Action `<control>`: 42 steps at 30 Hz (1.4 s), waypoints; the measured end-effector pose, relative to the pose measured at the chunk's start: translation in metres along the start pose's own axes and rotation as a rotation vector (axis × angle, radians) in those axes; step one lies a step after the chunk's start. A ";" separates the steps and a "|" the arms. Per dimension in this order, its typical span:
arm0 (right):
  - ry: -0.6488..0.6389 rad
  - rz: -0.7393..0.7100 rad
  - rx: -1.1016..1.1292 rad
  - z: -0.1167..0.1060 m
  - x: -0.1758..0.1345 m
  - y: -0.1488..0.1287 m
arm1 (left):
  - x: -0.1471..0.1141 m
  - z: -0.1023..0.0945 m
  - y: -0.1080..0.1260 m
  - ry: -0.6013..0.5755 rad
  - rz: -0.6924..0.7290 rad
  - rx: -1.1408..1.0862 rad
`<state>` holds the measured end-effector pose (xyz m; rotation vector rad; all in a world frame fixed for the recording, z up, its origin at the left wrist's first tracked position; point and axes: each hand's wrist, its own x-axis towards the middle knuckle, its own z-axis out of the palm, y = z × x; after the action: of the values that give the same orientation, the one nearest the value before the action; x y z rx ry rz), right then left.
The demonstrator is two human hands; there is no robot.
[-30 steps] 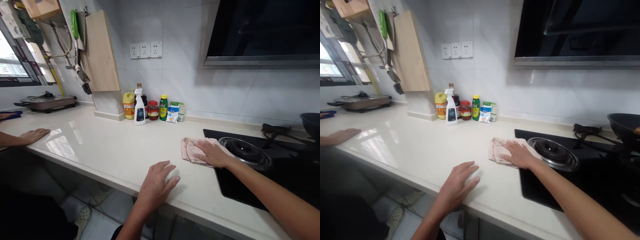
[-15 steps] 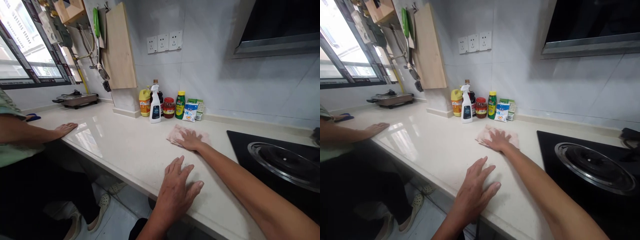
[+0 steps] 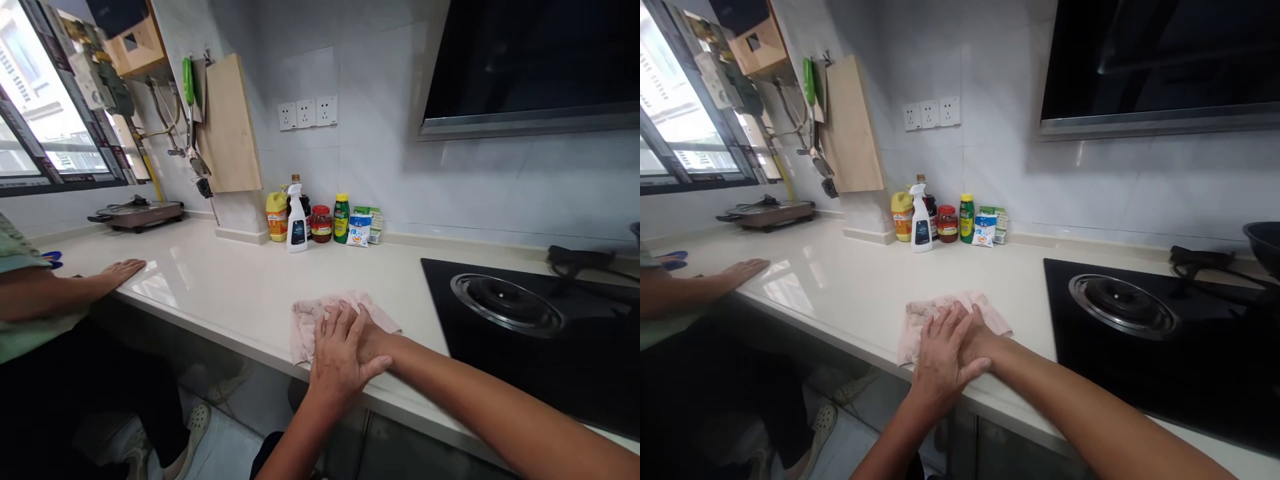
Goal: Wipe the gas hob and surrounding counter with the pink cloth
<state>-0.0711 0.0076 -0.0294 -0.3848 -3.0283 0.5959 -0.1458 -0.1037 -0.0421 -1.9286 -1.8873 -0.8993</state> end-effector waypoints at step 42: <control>0.175 0.692 -0.224 -0.090 -0.009 0.188 | 0.014 -0.023 -0.064 -0.129 -0.212 -0.065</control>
<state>-0.0112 0.2074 -0.0165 -1.4342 -2.7435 0.2068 -0.2144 -0.1011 -0.0295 -1.8897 -2.1961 -0.9252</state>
